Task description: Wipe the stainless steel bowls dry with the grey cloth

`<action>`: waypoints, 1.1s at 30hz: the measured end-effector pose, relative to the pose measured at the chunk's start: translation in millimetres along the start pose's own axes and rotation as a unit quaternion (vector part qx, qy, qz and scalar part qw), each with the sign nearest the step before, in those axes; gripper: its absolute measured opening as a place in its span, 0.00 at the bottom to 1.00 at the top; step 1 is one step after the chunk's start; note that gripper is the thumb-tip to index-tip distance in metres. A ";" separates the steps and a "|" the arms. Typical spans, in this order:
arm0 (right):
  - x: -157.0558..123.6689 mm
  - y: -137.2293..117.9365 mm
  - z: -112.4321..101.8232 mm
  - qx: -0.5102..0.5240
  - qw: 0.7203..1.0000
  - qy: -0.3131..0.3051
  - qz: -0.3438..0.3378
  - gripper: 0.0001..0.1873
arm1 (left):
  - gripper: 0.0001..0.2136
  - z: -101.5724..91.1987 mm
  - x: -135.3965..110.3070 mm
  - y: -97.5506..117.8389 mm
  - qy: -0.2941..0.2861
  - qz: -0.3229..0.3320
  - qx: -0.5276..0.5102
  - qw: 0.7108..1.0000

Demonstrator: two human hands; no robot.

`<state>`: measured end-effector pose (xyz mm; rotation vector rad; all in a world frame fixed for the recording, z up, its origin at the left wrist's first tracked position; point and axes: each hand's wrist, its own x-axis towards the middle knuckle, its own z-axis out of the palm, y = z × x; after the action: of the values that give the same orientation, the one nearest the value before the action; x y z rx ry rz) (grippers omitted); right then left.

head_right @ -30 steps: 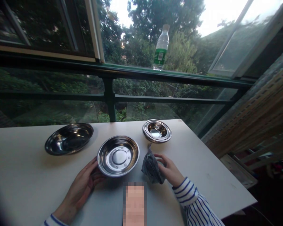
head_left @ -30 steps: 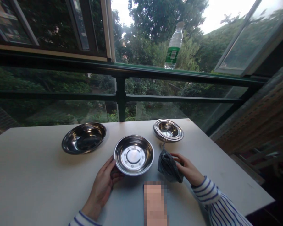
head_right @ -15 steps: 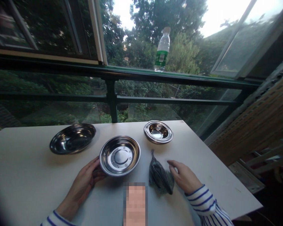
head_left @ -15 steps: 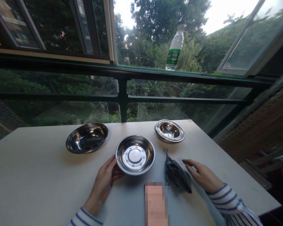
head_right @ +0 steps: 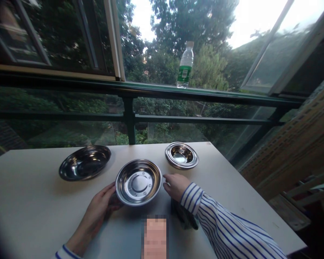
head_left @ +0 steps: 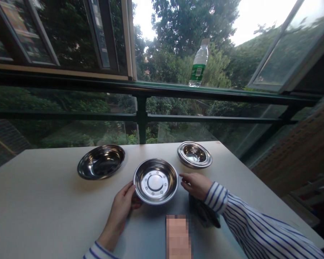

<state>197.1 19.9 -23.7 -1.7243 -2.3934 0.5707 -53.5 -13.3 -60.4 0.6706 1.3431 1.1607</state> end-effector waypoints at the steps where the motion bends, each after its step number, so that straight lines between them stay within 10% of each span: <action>1: 6.8 0.0 0.7 0.007 1.000 -0.018 -0.003 0.13 | 0.17 0.8 1.5 0.0 0.001 0.000 0.005 1.000; 7: 31.2 10.2 -0.7 0.054 0.995 -0.086 -0.006 0.13 | 0.15 11.7 12.9 3.1 0.003 -0.012 0.024 1.000; 23: 40.1 25.6 -7.1 0.108 0.994 -0.018 0.015 0.13 | 0.18 34.1 35.4 14.1 -0.009 0.020 0.128 0.992; 33: 14.1 82.4 -64.6 0.194 0.963 0.144 0.118 0.11 | 0.19 39.1 43.7 58.6 0.097 0.227 0.334 0.910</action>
<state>286.4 70.0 2.8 -1.7773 -1.7560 0.7087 -37.6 55.8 -17.3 1.4550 1.8384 1.1338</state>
